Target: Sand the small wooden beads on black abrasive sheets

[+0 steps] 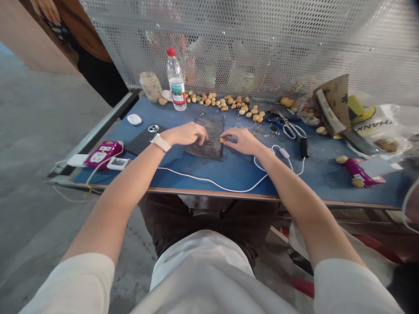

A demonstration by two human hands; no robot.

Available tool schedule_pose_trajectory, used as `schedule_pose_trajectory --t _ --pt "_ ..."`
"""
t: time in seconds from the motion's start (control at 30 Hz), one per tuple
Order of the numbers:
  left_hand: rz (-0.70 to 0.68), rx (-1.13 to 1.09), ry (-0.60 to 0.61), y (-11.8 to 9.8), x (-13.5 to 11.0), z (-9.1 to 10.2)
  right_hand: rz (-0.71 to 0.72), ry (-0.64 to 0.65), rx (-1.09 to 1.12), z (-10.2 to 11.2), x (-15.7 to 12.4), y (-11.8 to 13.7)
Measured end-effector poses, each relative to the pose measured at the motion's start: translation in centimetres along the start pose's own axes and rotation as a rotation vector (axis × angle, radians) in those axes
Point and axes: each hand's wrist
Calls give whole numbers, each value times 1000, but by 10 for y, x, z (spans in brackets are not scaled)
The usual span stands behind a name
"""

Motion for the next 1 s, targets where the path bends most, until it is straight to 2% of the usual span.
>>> schedule_pose_trajectory --t 0.1,0.23,0.3,0.5,0.77,1.0 --pt "-26 31 -96 -7 8 -20 37 30 -32 -3 -1 -3" --pt "-36 25 10 -9 11 -37 19 8 -59 -6 -2 -3" --pt "-18 28 21 -6 11 -41 32 16 -65 -7 -1 -1" --pt "41 33 36 -3 14 -45 13 12 -58 -1 -2 6" --pt "26 81 24 -11 11 -42 21 23 -24 2 -2 13" --pt "75 78 13 -8 18 -51 15 42 -30 -1 -2 7"
Point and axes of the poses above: each hand's wrist, its own x-axis towards the middle knuckle, its own z-axis out of the back of the hand, y = z × x, and after that the axes turned 2 degrees about z, right-handed
